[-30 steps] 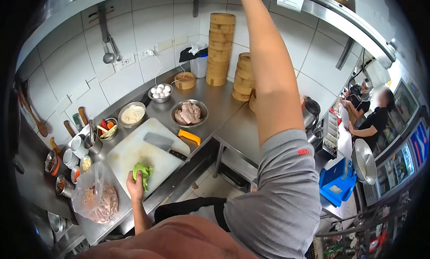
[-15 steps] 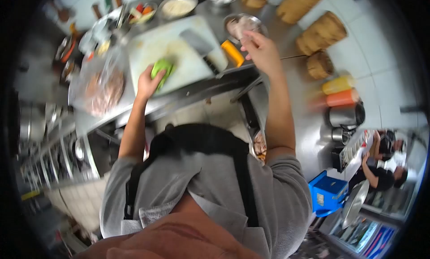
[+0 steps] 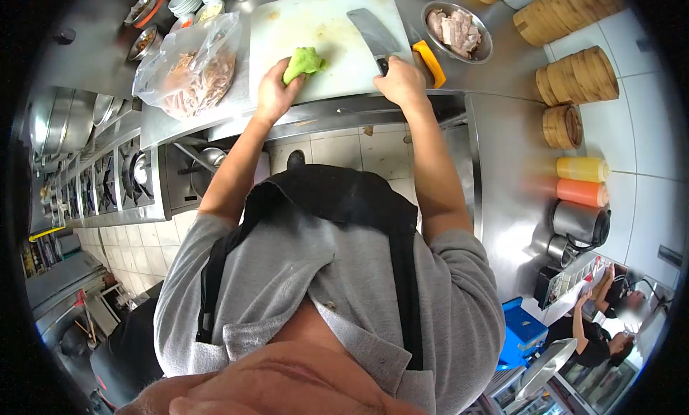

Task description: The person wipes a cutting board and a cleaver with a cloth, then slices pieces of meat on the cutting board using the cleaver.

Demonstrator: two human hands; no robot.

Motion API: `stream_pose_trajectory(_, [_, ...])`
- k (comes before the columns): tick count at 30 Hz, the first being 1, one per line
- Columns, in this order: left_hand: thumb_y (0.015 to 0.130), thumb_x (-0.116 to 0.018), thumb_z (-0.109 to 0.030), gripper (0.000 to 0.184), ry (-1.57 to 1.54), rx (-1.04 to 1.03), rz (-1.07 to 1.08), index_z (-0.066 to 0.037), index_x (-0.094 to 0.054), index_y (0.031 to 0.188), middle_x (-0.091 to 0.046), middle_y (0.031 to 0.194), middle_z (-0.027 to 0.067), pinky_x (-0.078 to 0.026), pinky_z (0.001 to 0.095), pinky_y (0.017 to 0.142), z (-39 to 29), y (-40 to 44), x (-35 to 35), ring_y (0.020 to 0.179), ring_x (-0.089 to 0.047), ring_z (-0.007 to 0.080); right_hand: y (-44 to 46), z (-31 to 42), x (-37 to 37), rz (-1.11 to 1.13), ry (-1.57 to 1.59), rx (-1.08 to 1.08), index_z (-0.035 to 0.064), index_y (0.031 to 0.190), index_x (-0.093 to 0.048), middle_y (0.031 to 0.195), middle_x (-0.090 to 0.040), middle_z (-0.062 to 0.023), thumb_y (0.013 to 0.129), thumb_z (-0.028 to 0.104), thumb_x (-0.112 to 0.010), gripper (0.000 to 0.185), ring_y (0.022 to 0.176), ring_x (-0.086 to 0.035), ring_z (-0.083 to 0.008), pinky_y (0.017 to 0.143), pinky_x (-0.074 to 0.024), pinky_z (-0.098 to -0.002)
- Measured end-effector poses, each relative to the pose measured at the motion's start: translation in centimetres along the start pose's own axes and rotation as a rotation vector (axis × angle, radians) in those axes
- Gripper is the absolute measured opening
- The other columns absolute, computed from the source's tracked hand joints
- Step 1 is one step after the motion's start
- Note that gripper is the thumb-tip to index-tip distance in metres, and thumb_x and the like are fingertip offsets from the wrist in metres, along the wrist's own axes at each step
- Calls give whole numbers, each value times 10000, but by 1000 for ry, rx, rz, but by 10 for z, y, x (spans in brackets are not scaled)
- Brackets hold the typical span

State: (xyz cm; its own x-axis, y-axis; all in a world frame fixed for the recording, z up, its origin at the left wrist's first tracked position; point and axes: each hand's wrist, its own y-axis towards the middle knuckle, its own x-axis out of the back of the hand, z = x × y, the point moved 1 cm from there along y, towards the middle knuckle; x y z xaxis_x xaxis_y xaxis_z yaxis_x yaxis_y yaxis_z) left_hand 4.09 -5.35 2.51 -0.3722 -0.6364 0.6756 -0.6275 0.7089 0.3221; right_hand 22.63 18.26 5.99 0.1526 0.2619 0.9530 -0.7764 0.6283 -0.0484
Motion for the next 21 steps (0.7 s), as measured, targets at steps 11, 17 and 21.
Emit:
stream_pose_trajectory(11, [805,-753,-121,526,-138,-245,-222,-79,-623,1313,-672,1135,197,-547,446,918,-61,35,-16,1059,-663,381,-47,47,-8,14,506,61,4,1150,-598,764,-630,-71,883,202,-687,344,656,-595,-217,651,-477,-366])
stream_pose_trajectory(17, [814,-795,-246,558,-84,-14,-527,-86,-646,1327,-681,1156,260,-539,456,958,36,123,12,1059,-695,327,-85,37,15,366,1216,-43,17,1136,-621,754,-574,0,980,190,-618,233,511,-518,-107,467,-428,-301])
stream_pose_trajectory(21, [808,-754,-121,453,-320,21,-378,-24,-653,1239,-689,1037,162,-558,427,869,-42,82,54,1002,-689,323,-88,36,14,263,1480,-121,18,1120,-629,772,-584,-30,1047,305,-551,306,446,-481,-117,426,-398,-287])
